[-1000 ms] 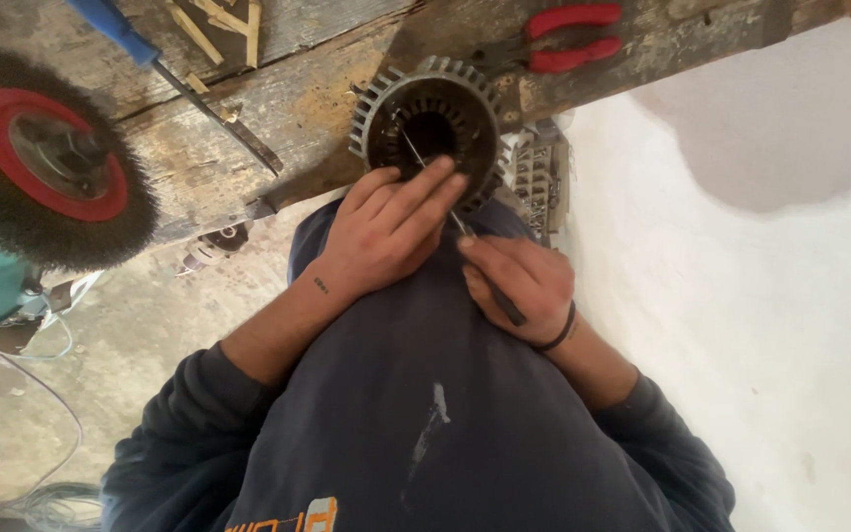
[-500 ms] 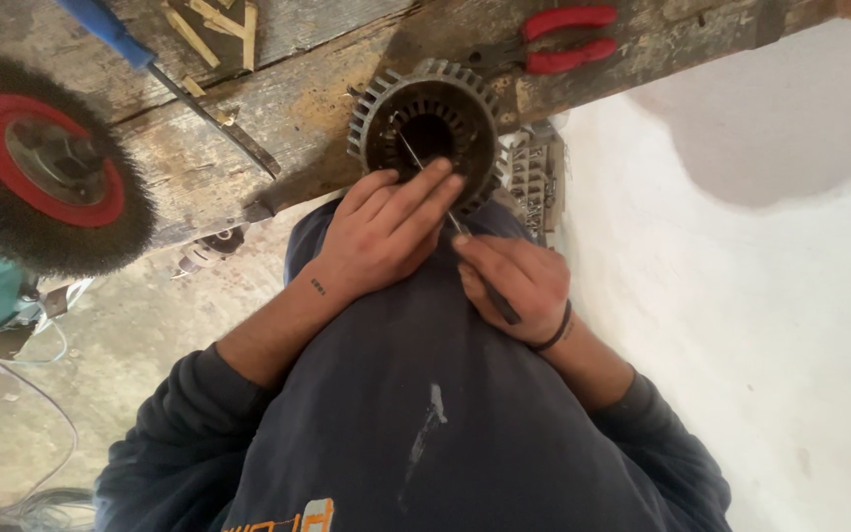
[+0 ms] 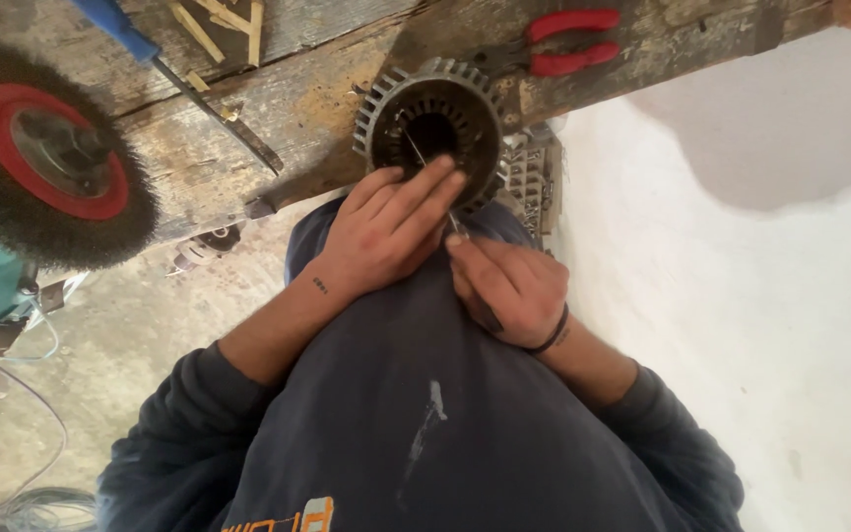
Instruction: The person uses a flathead screwdriver to scrape and clean the interior of a cylindrical metal mechanical part, likely an alternator stator. They hold the part with one hand while using the tool to remove debris from the inner slots.
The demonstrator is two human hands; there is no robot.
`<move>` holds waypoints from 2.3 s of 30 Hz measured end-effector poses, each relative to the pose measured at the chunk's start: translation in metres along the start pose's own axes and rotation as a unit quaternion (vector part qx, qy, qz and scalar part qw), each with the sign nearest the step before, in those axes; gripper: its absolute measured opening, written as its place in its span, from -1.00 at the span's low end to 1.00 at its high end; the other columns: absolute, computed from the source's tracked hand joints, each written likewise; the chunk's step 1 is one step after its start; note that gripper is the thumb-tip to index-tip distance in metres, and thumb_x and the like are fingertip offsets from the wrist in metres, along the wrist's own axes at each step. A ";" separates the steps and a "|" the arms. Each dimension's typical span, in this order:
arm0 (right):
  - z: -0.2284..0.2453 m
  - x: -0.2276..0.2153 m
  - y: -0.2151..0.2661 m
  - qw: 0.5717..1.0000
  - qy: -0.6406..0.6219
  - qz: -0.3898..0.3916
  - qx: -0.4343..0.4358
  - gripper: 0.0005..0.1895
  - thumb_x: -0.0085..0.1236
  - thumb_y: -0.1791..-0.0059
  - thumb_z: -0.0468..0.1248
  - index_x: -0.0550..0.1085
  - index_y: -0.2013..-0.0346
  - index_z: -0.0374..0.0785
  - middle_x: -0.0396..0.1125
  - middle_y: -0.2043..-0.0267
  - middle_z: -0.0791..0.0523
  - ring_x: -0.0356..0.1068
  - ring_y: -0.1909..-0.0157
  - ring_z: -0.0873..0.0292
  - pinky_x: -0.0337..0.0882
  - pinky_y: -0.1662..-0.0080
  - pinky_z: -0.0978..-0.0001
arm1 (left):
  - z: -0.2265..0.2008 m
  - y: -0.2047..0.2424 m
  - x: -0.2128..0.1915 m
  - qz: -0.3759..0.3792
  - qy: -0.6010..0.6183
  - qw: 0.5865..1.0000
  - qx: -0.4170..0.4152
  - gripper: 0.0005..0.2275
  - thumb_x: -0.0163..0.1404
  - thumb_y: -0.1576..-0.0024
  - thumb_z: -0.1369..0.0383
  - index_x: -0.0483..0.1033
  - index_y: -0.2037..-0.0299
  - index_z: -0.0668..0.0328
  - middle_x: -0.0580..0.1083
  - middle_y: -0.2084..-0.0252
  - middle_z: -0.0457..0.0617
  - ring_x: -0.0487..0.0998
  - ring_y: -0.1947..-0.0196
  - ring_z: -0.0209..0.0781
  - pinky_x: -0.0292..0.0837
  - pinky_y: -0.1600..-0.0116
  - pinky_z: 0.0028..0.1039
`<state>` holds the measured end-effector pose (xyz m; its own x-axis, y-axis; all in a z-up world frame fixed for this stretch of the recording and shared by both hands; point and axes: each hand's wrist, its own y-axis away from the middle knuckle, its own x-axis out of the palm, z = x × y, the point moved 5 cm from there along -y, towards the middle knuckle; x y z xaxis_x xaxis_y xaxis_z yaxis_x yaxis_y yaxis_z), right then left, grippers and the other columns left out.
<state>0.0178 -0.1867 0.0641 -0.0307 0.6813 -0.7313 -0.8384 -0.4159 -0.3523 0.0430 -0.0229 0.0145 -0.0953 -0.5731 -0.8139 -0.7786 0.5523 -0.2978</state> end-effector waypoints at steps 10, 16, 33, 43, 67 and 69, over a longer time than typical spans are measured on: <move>-0.010 -0.004 -0.003 0.997 -0.057 0.009 0.051 -0.70 0.31 0.02 -0.45 0.54 -0.01 -0.32 0.48 0.15 0.00 0.52 0.25 0.05 0.52 0.22 0.29 | -0.003 0.000 0.002 -0.008 0.006 1.000 -0.025 -0.56 0.13 -0.23 0.42 0.42 -0.33 0.29 0.37 -0.38 0.07 0.54 -0.01 -0.15 0.36 -0.29 -0.30; -0.049 -0.009 0.001 0.955 -0.184 0.027 0.232 -0.74 0.23 -0.04 -0.44 0.56 -0.04 -0.28 0.52 0.11 0.02 0.59 0.15 0.13 0.54 0.09 0.42 | -0.007 -0.001 0.007 -0.024 -0.021 0.999 -0.040 -0.53 0.13 -0.20 0.42 0.41 -0.35 0.26 0.36 -0.40 0.04 0.53 0.05 -0.18 0.35 -0.29 -0.32; -0.075 -0.021 -0.004 0.954 -0.233 0.099 0.160 -0.75 0.32 0.00 -0.41 0.59 0.02 -0.27 0.51 0.11 0.02 0.58 0.15 0.14 0.56 0.10 0.42 | -0.009 -0.006 0.000 -0.058 -0.022 0.997 -0.039 -0.64 0.17 -0.17 0.44 0.55 -0.20 0.19 0.43 -0.31 0.02 0.55 -0.05 -0.17 0.39 -0.26 -0.32; -0.095 -0.024 -0.023 0.952 -0.243 0.148 0.115 -0.76 0.26 0.02 -0.45 0.59 0.05 -0.31 0.52 0.14 0.01 0.58 0.13 0.14 0.54 0.10 0.42 | -0.005 -0.006 0.000 -0.060 -0.024 0.997 -0.046 -0.64 0.18 -0.14 0.39 0.58 -0.16 0.18 0.44 -0.31 0.02 0.57 0.00 -0.19 0.40 -0.27 -0.33; -0.084 0.010 -0.088 0.952 -0.198 0.221 -0.072 -0.79 0.31 -0.05 -0.31 0.58 0.04 -0.30 0.50 0.27 0.06 0.49 0.35 0.14 0.47 0.31 0.35 | -0.011 0.000 0.018 -0.120 -0.092 0.988 -0.044 -0.70 0.24 -0.01 0.24 0.66 0.08 0.14 0.54 -0.10 -0.03 0.52 0.14 -0.23 0.33 -0.26 -0.36; -0.079 0.016 -0.092 0.954 -0.175 0.225 -0.091 -0.81 0.34 -0.04 -0.30 0.57 0.09 -0.28 0.49 0.26 0.07 0.48 0.32 0.10 0.48 0.26 0.31 | -0.012 0.001 0.020 -0.123 -0.084 0.987 -0.052 -0.73 0.23 0.03 0.26 0.65 0.15 0.12 0.54 -0.04 -0.03 0.52 0.16 -0.20 0.34 -0.26 -0.33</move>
<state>0.1376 -0.1852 0.0393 -0.5718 0.5551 -0.6041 -0.5902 -0.7898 -0.1670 0.0328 -0.0412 0.0038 0.2019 -0.5692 -0.7970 -0.8261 0.3382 -0.4508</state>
